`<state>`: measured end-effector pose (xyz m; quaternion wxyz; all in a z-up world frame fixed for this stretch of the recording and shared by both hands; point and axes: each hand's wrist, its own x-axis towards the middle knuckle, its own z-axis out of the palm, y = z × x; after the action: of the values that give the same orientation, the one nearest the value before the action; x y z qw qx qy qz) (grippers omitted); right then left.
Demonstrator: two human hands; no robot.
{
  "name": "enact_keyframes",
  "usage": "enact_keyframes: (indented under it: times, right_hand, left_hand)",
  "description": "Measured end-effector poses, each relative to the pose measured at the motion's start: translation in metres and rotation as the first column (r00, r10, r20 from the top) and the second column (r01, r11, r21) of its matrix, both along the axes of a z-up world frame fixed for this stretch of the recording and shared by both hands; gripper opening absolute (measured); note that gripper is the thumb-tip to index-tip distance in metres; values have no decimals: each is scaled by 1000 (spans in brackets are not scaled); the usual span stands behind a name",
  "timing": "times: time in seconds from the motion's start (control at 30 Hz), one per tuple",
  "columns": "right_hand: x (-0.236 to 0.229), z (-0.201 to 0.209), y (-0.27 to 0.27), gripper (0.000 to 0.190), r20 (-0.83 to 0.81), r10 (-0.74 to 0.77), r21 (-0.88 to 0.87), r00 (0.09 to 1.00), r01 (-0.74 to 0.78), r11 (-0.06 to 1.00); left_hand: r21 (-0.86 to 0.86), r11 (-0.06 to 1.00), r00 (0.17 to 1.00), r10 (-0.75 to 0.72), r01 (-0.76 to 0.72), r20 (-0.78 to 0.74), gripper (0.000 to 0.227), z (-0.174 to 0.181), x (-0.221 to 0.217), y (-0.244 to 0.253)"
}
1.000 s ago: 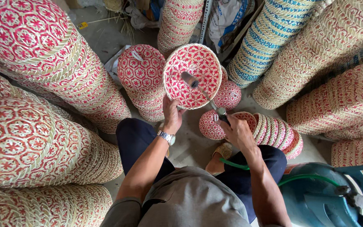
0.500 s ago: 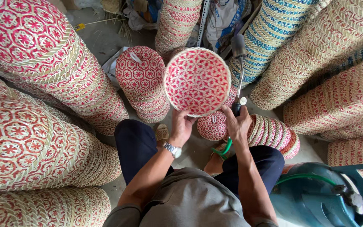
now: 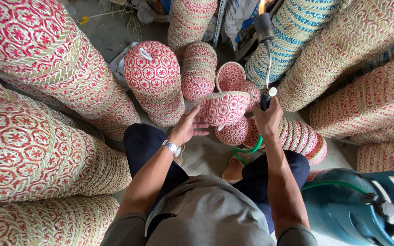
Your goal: The person uses a handheld blowtorch to apply flame to the surface of woven baskets. They rotate each basket to treat different sides and then place it back in a stack. The process is repeated for multiple baskets.
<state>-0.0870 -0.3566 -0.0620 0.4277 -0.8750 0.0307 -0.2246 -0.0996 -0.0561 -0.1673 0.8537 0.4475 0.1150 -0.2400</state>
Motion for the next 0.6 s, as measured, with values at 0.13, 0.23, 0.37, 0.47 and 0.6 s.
enact_keyframes:
  times: [0.13, 0.23, 0.37, 0.47, 0.6]
  right_hand:
    - [-16, 8, -5, 21, -90, 38, 32, 995, -35, 999]
    - [-31, 22, -18, 17, -238, 76, 115, 968, -49, 992]
    - [-50, 28, -34, 11, -159, 205, 196, 966, -172, 965]
    - [-54, 24, -37, 16, -246, 244, 340, 938, -152, 928]
    - [-47, 11, -38, 16, -334, 276, 410, 901, -124, 903]
  left_hand:
    - [337, 933, 992, 124, -128, 35, 65, -66, 4, -18]
    - [466, 873, 988, 148, -147, 35, 73, -103, -6, -20]
    - [688, 725, 998, 19, 22, -52, 79, -143, -21, -24]
    - [884, 467, 985, -164, 36, 46, 81, -174, -26, -27]
    - [816, 216, 733, -361, -536, 577, 89, -212, -36, -28]
